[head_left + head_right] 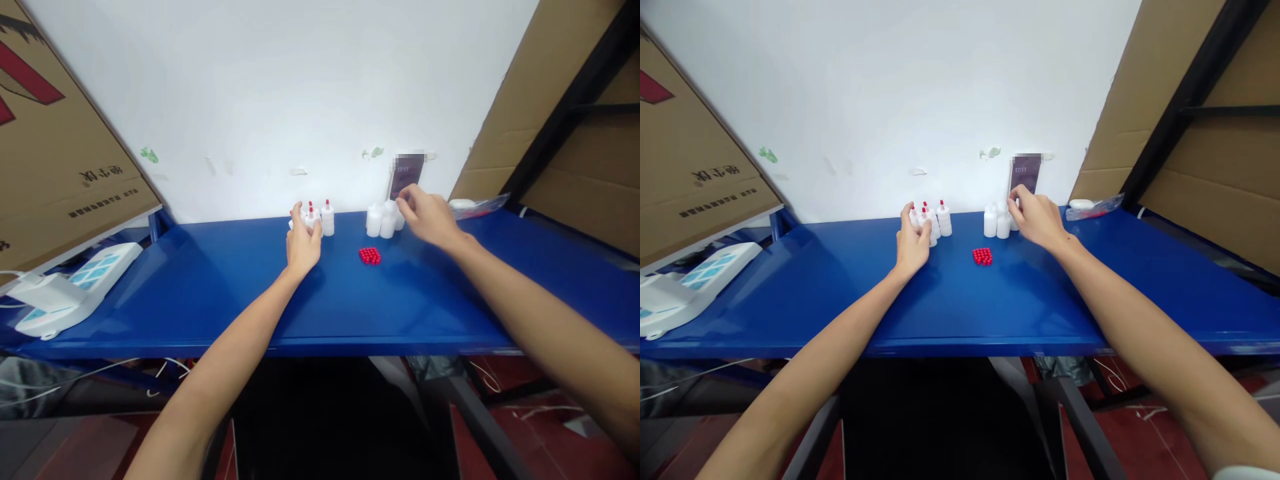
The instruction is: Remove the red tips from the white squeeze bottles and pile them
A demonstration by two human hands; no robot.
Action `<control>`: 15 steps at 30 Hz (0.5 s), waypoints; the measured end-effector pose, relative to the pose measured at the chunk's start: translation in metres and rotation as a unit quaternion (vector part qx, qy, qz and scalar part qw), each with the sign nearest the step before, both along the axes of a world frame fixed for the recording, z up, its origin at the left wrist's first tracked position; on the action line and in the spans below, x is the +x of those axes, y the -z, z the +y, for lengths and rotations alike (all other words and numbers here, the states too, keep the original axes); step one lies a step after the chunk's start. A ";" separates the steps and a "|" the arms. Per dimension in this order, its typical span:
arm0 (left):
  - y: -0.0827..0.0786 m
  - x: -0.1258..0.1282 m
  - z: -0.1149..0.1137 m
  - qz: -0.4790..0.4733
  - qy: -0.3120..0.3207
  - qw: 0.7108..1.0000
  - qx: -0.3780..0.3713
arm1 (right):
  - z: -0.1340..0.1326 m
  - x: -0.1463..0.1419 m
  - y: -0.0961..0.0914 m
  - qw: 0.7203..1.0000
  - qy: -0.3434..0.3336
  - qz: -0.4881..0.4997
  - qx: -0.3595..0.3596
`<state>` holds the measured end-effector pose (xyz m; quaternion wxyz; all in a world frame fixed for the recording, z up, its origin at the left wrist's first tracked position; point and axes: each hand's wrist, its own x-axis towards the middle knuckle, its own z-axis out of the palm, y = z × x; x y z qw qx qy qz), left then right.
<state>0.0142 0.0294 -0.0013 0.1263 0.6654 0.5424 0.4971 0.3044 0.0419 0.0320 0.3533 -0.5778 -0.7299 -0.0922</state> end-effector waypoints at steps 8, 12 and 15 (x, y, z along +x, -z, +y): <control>0.003 -0.002 0.004 0.067 -0.007 0.997 -0.036 | 0.005 -0.003 0.007 0.998 0.047 -0.034 -0.035; 0.002 -0.001 0.003 0.100 -0.017 0.994 -0.050 | 0.006 -0.006 0.007 0.996 0.061 -0.045 -0.053; 0.002 -0.002 0.005 0.100 -0.026 0.993 -0.052 | 0.005 -0.007 0.007 0.994 0.064 -0.043 -0.075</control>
